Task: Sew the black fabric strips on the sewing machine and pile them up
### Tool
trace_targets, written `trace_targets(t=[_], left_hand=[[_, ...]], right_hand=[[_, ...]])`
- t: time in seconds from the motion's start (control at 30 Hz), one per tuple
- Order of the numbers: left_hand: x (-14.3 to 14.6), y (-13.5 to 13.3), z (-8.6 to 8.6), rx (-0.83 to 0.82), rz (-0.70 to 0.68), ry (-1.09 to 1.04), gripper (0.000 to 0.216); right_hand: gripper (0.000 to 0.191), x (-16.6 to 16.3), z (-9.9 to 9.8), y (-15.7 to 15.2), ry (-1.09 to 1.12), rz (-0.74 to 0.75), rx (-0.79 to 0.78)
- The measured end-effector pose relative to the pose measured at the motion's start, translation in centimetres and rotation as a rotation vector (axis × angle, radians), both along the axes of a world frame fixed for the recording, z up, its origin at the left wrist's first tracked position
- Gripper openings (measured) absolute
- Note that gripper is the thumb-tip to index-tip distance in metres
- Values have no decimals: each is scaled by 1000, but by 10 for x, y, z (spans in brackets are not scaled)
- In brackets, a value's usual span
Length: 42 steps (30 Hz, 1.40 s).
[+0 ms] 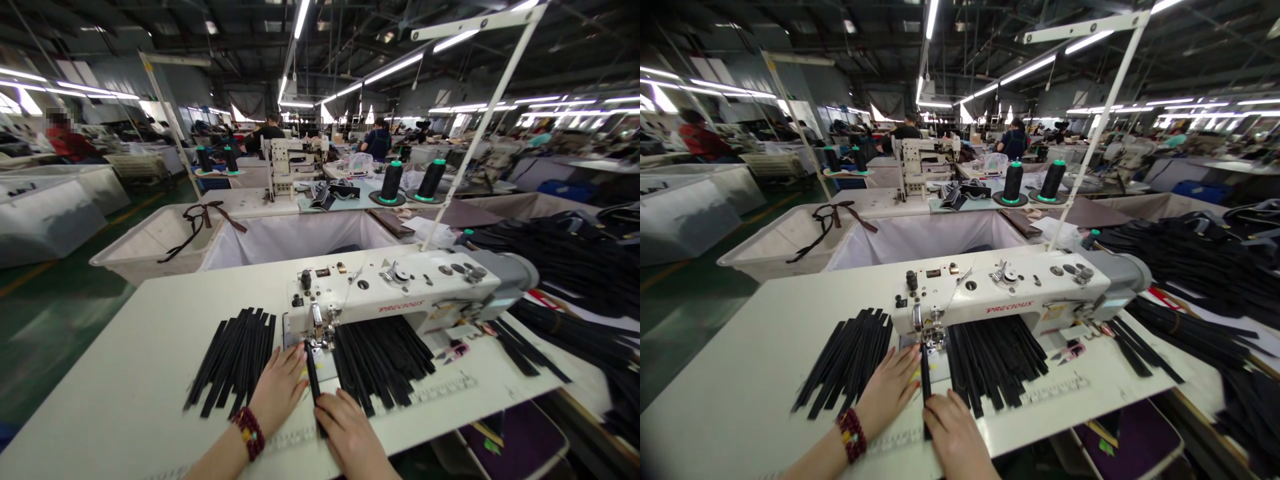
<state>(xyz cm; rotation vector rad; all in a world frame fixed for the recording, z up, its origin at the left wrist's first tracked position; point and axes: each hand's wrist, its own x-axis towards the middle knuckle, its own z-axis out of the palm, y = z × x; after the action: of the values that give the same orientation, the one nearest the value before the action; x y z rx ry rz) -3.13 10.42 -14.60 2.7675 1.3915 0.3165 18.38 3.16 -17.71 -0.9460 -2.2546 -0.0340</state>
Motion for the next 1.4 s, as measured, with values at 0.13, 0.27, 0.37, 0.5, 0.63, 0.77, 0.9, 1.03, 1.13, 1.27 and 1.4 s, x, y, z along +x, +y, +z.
trace_targets(t=[0.13,0.27,0.37,0.5,0.63,0.77,0.9,1.03,1.13,1.27,1.4], left_hand=[[3,1,4,-16,5,6,42],[6,0,7,-26,15,19,42],[7,0,6,-20,24,19,42],[7,-5,4,4,26,15,42],[4,-14,0,12,-38,0,42],[1,-17,-2,24,-68,-36,43],[1,-9,-1,14,-65,-26,40],[0,3,0,17,-50,27,40],[0,11,-1,26,-44,58,40],[0,18,-4,27,-31,61,41],[2,21,-5,22,-10,40,38]], right_hand=[[34,0,-1,0,-8,-6,-16],[36,-1,2,-3,-5,-9,-85],[38,-2,6,-5,-8,-46,-136],[36,-4,7,-11,-22,-88,-134],[31,-2,2,-25,-18,-114,-39],[26,3,6,-34,-61,-74,15],[24,6,18,-27,-88,-52,-14],[22,0,23,-13,-41,-59,-33],[19,-6,20,-4,55,-95,-17],[19,-12,16,8,68,-110,-62],[20,-14,13,22,-37,-126,-69]])
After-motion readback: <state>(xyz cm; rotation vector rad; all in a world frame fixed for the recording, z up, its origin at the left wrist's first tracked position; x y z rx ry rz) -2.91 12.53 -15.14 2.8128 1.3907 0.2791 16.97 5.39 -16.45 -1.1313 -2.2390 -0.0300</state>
